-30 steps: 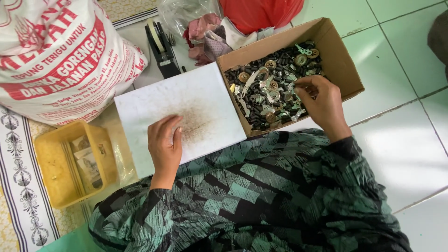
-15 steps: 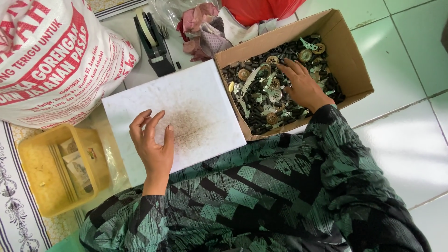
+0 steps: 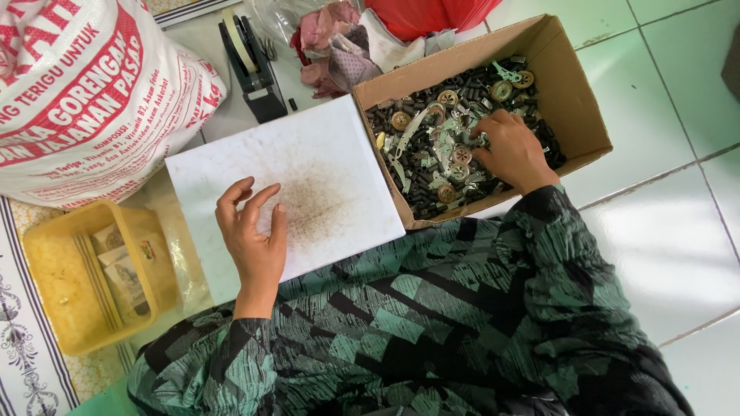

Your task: The person sorts small metal parts from a cardboard box, places them on a white board, and packs them into clear plastic bags. They repeat this process for different types of parts, including dark cylindrical pieces, and place the sealed bags into a yellow container.

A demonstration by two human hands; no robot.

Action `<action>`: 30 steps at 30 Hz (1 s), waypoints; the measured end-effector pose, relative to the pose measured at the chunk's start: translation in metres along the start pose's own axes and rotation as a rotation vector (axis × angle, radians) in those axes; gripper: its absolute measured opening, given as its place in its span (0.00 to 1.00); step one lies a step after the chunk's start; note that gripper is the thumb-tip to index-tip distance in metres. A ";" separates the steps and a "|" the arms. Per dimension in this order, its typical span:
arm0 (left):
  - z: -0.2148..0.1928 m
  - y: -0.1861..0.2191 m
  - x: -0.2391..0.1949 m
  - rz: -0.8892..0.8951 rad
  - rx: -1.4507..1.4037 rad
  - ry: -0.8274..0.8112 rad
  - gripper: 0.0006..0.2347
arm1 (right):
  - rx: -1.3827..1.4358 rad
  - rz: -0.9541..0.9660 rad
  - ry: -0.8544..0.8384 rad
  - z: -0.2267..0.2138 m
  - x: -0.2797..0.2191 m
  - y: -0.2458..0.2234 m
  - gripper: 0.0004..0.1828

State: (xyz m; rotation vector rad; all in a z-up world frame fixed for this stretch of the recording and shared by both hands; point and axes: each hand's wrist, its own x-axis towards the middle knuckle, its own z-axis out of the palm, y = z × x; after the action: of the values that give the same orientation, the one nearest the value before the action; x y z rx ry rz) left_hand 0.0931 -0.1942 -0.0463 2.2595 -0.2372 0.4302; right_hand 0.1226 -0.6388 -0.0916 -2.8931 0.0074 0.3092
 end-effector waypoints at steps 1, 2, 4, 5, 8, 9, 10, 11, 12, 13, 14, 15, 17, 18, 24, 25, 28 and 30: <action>0.000 0.000 -0.001 -0.001 0.002 0.003 0.13 | 0.000 -0.004 0.000 -0.009 0.004 -0.014 0.15; 0.001 -0.001 -0.001 -0.004 -0.002 0.002 0.13 | 0.031 -0.079 -0.030 -0.018 0.007 -0.027 0.16; 0.001 0.000 -0.001 -0.002 -0.009 0.002 0.12 | 0.060 -0.153 -0.056 -0.025 0.016 -0.051 0.17; 0.000 0.001 -0.001 -0.014 -0.012 -0.006 0.12 | -0.026 -0.224 -0.097 -0.024 0.022 -0.062 0.22; -0.001 0.002 0.000 -0.025 -0.019 -0.005 0.13 | -0.107 -0.351 -0.186 -0.020 0.035 -0.094 0.30; -0.002 0.001 0.000 -0.022 -0.021 -0.001 0.13 | -0.097 -0.405 -0.233 -0.017 0.039 -0.106 0.33; -0.003 0.001 0.000 -0.023 -0.018 0.004 0.13 | -0.098 -0.411 -0.232 0.001 0.042 -0.105 0.33; -0.004 0.001 0.000 -0.035 -0.034 0.010 0.13 | -0.101 -0.458 -0.241 0.018 0.045 -0.104 0.36; -0.005 0.001 0.000 -0.045 -0.050 0.014 0.13 | -0.102 -0.503 -0.249 0.035 0.048 -0.103 0.39; -0.006 0.001 0.000 -0.045 -0.048 0.017 0.13 | -0.103 -0.507 -0.247 0.025 0.043 -0.104 0.39; -0.007 0.001 0.000 -0.053 -0.059 0.018 0.13 | -0.180 -0.503 -0.278 0.014 0.036 -0.105 0.36; -0.007 0.002 -0.001 -0.060 -0.071 0.019 0.13 | -0.258 -0.499 -0.308 0.004 0.030 -0.105 0.34; -0.008 0.002 -0.002 -0.062 -0.085 0.009 0.13 | -0.349 -0.478 -0.335 0.010 0.031 -0.071 0.27; -0.007 0.002 0.000 -0.056 -0.096 0.001 0.12 | -0.439 -0.454 -0.352 0.012 0.034 -0.054 0.20; -0.005 0.002 -0.001 -0.035 -0.127 0.029 0.13 | -0.450 -0.157 -0.306 -0.030 0.031 0.009 0.11; -0.005 0.002 -0.002 -0.039 -0.127 0.032 0.13 | -0.452 -0.161 -0.309 -0.037 0.031 0.000 0.11; -0.004 0.002 -0.001 -0.023 -0.131 0.024 0.13 | -0.373 -0.111 -0.286 -0.044 0.031 -0.023 0.12; -0.004 0.003 -0.001 -0.029 -0.116 0.006 0.13 | -0.334 -0.171 -0.291 -0.032 0.035 -0.038 0.15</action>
State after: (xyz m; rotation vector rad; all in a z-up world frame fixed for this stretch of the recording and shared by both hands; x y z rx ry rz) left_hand 0.0901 -0.1936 -0.0422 2.1453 -0.2204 0.3983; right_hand 0.1651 -0.6081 -0.0595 -3.1116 -0.3718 0.7604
